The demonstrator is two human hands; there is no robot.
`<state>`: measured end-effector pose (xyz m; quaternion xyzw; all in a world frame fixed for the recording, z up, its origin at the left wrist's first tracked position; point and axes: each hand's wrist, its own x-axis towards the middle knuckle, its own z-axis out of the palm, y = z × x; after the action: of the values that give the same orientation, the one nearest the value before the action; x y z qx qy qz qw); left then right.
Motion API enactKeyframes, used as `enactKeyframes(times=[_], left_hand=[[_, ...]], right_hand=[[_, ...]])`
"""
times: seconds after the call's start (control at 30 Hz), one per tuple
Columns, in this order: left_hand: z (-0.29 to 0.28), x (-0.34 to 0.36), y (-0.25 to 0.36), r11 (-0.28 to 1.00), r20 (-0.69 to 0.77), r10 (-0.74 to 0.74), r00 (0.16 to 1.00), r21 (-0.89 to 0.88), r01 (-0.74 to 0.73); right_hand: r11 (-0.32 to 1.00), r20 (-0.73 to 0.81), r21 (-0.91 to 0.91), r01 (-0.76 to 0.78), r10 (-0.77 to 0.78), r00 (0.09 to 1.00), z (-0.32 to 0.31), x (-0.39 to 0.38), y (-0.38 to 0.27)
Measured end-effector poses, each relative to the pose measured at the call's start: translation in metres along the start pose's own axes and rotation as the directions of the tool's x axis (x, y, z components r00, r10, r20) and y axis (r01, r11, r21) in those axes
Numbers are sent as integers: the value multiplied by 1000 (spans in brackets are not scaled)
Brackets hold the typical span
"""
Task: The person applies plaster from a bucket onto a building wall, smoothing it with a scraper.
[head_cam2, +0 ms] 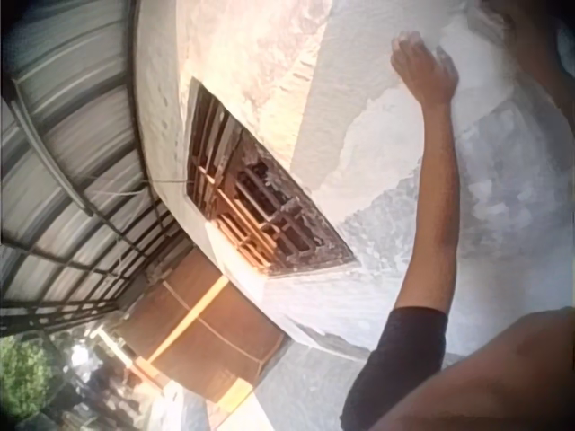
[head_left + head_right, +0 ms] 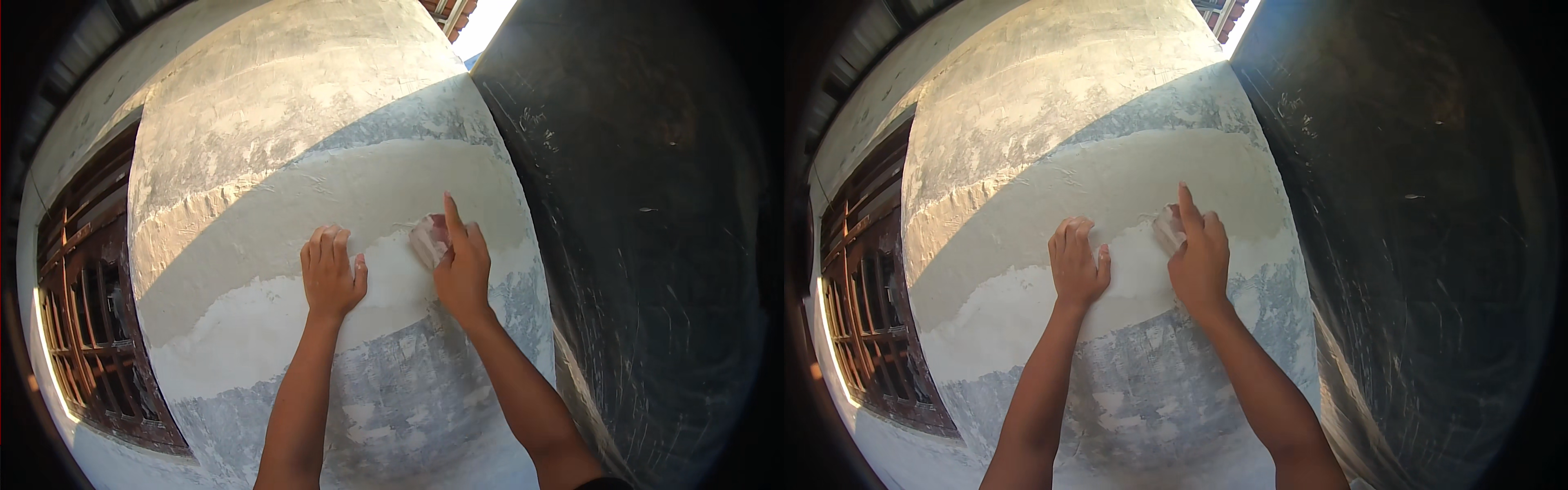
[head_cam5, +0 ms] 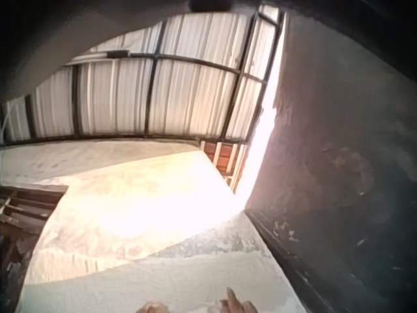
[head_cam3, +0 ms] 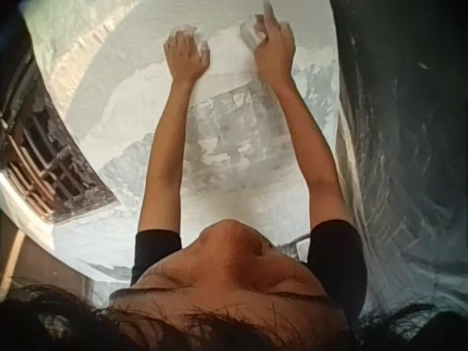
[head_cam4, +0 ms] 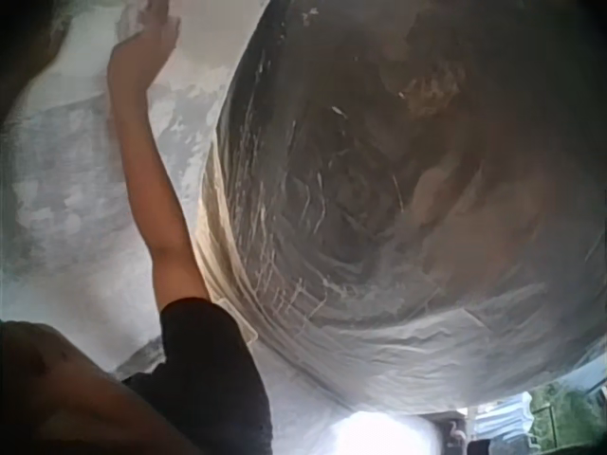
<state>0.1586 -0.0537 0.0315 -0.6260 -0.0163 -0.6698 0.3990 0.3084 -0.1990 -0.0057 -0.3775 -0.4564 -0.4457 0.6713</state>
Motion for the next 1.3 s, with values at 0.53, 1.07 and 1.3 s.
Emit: enactKeyframes(times=[0.53,1.07,1.3], left_hand=[[3,0,1,999,19,7,1000,31,-7],[0,1,1,1000,25,-10,1000,30,9],[2,1,4,1000,21,-6,1000,18,5]], right_hand=[[995,42,-96,-25,29,999,36,65,49],[984,11,-173,-43,45,999,30,62,58],[966,-74,-256,-39,20,997,23,68,64]])
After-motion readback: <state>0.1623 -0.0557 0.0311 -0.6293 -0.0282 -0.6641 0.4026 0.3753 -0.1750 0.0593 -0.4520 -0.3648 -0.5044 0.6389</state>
